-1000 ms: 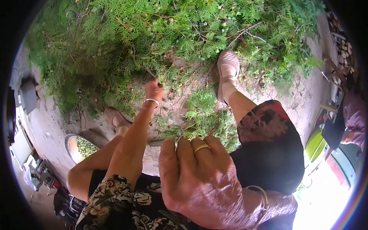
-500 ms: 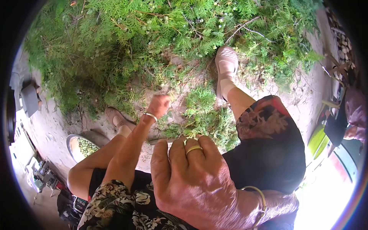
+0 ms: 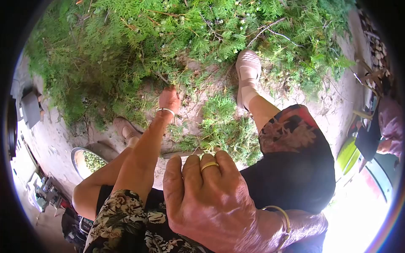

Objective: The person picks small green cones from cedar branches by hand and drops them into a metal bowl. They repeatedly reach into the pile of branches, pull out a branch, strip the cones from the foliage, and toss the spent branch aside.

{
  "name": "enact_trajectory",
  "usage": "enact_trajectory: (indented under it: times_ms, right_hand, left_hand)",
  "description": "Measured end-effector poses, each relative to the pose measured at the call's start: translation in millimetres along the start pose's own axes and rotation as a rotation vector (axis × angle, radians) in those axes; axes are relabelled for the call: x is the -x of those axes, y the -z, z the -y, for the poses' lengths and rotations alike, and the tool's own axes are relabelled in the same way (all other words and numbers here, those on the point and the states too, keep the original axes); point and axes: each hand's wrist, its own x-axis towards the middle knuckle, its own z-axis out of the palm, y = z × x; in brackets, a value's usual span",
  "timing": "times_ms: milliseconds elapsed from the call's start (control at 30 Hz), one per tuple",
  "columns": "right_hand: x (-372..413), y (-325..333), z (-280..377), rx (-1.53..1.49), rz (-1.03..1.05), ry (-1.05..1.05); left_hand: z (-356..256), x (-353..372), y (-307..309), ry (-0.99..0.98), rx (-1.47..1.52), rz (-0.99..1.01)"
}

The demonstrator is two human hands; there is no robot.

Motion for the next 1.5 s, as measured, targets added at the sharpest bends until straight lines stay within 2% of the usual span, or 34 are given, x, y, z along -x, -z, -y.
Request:
enact_trajectory:
  times_ms: [100, 167, 233, 300, 333, 367, 433, 467, 567, 633, 733, 767, 833, 867, 900, 967, 1033, 1100, 1200, 1233, 1267, 1300, 1367, 1433, 1500]
  right_hand:
    - [0.4, -1.8, 0.7, -0.001, -0.024, -0.009]
    - [0.4, -2.6, 1.7, -0.033, 0.007, -0.016]
    - [1.7, -3.1, 2.7, -0.043, 0.016, -0.019]
    - [4.0, -4.2, 2.6, -0.057, 0.036, -0.029]
    - [5.0, -5.1, 2.0, -0.066, 0.046, -0.037]
    - [5.8, -6.4, 1.3, -0.075, 0.055, -0.045]
    - [7.3, -10.5, 0.2, -0.068, 0.033, -0.037]
    - [8.0, -12.1, -0.1, -0.061, 0.009, -0.024]
    - [7.5, -12.6, 0.0, -0.071, 0.007, -0.027]
    - [6.8, -11.3, 1.5, -0.078, 0.022, -0.046]
    - [2.2, -5.5, 2.3, -0.044, 0.031, -0.041]
    - [0.8, -3.5, 1.6, -0.002, 0.027, -0.020]
    - [3.7, -2.2, -1.3, -0.004, 0.074, -0.050]
    - [4.9, -0.6, -3.3, -0.008, 0.128, -0.081]
    - [4.7, 2.6, -5.6, -0.007, 0.118, -0.073]
    - [0.4, 11.5, -13.5, 0.110, 0.102, -0.104]
    - [-4.0, 19.0, -21.8, 0.045, 0.025, -0.125]
    - [-5.7, 20.6, -28.3, -0.031, -0.067, -0.200]
    - [-10.5, 21.4, -33.7, -0.163, -0.164, -0.218]
    - [-13.1, 19.2, -37.5, -0.237, -0.211, -0.198]
    - [-16.6, 17.1, -41.6, -0.270, -0.285, -0.095]
    - [-18.9, 21.5, -42.0, -0.260, -0.297, -0.086]
    - [-22.2, 28.8, -40.1, -0.368, -0.126, -0.131]
    - [-22.5, 33.8, -37.9, -0.427, -0.194, -0.133]
    - [-23.5, 41.2, -35.4, -0.423, -0.239, -0.254]
  left_hand:
    - [-7.3, 0.0, 6.3, 0.053, 0.004, -0.003]
    - [-19.1, 2.4, 14.7, -0.057, 0.216, 0.010]
    - [-35.4, 5.0, 17.8, -0.123, 0.208, -0.010]
    - [-49.7, 1.3, 12.8, -0.050, 0.058, 0.039]
    - [-55.6, -3.4, 12.0, 0.072, 0.099, 0.120]
    - [-60.5, -6.7, 10.5, 0.069, 0.101, 0.122]
    - [-69.3, -10.6, 7.3, 0.291, 0.100, 0.125]
    - [-75.4, -13.7, 11.5, 0.341, 0.155, 0.147]
    - [-68.1, -17.8, -8.1, 0.263, 0.248, 0.054]
    - [-64.2, -19.9, -18.7, 0.283, 0.317, 0.015]
    - [-50.2, -19.3, -18.1, 0.102, 0.492, -0.077]
    - [-47.6, -17.1, -13.7, 0.098, 0.490, -0.083]
    - [-60.7, -9.3, 40.4, 0.630, 1.129, 0.293]
    - [-60.7, -2.6, 56.6, 0.634, 1.247, 0.310]
    - [-58.7, 6.1, 67.4, 0.629, 1.243, 0.297]
    - [-55.9, 19.5, 87.9, 0.505, 1.652, 0.286]
    - [-63.1, 27.2, 111.8, 0.380, 1.807, 0.307]
    - [-76.3, 35.2, 147.3, 0.352, 1.892, 0.341]
    - [-101.2, 45.4, 193.8, -0.003, 2.005, 0.493]
    - [-109.2, 49.4, 207.2, -0.029, 1.998, 0.487]
    - [-118.8, 54.8, 221.8, -0.162, 1.991, 0.519]
    - [-127.3, 60.9, 234.9, -0.292, 1.980, 0.551]
    - [-141.9, 73.7, 258.0, -0.349, 1.943, 0.539]
    - [-154.7, 84.1, 277.3, -0.208, 2.016, 0.489]
    - [-151.8, 87.1, 275.6, -0.205, 2.007, 0.504]
